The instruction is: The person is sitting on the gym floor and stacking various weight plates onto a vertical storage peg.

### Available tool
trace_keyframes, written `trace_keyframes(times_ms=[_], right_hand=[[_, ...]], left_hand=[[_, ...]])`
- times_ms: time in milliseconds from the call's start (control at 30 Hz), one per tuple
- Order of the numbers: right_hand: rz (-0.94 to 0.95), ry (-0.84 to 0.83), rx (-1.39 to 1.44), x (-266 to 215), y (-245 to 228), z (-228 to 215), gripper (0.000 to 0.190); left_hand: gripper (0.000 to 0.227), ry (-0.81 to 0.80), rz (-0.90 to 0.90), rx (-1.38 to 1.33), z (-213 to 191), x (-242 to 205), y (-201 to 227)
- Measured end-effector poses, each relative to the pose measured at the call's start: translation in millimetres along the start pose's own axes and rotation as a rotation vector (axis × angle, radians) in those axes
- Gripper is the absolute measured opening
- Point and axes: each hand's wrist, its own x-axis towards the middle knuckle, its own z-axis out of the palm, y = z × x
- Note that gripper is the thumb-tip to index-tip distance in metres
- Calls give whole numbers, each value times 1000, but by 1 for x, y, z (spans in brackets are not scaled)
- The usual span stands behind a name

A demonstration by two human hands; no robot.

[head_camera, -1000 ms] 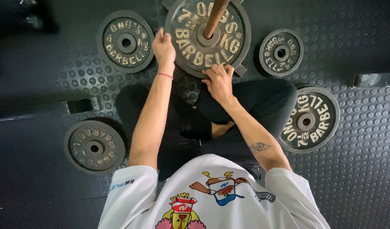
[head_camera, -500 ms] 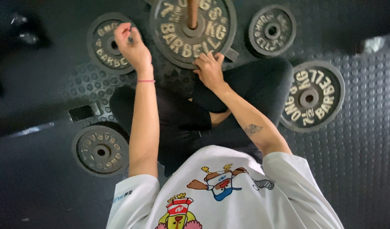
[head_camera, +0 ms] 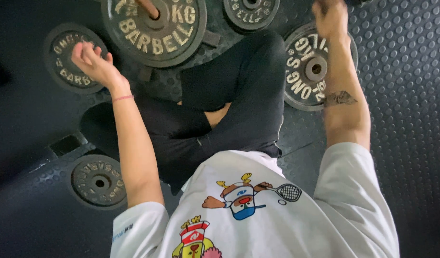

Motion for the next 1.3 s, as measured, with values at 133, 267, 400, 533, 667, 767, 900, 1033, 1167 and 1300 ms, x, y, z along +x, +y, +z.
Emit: trace_keyframes(times_ms=[133, 267, 400, 533, 667, 767, 900, 1033, 1167, 1300], right_hand=[[132, -338, -43, -35, -25, -18, 47], [210, -291, -36, -32, -25, -11, 44], [100, -300, -97, -33, -7, -6, 42], [42, -326, -99, -42, -19, -10, 45], [70, -414, -75, -73, -48, -20, 49], [27, -382, -81, -89, -63, -21, 45], [22, -402, -57, -93, -64, -23, 41], [103, -575, -145, -82, -71, -28, 55], [181, -588, -163, -71, -80, -55, 65], [122, -483, -126, -97, -73, -90, 54]], left_hand=[[33, 75, -71, 62, 9, -24, 4], [37, 122, -216, 101, 14, -35, 14], [37, 138, -293, 86, 15, -40, 20], [37, 149, -331, 81, 14, -44, 24], [43, 120, -330, 81, 9, -43, 15], [38, 42, -326, 64, 12, -43, 11], [29, -27, -356, 123, 21, -44, 8], [28, -141, -334, 129, 24, -46, 3], [23, -162, -302, 122, 13, -36, -9], [25, -255, -157, 139, 14, -56, -4]])
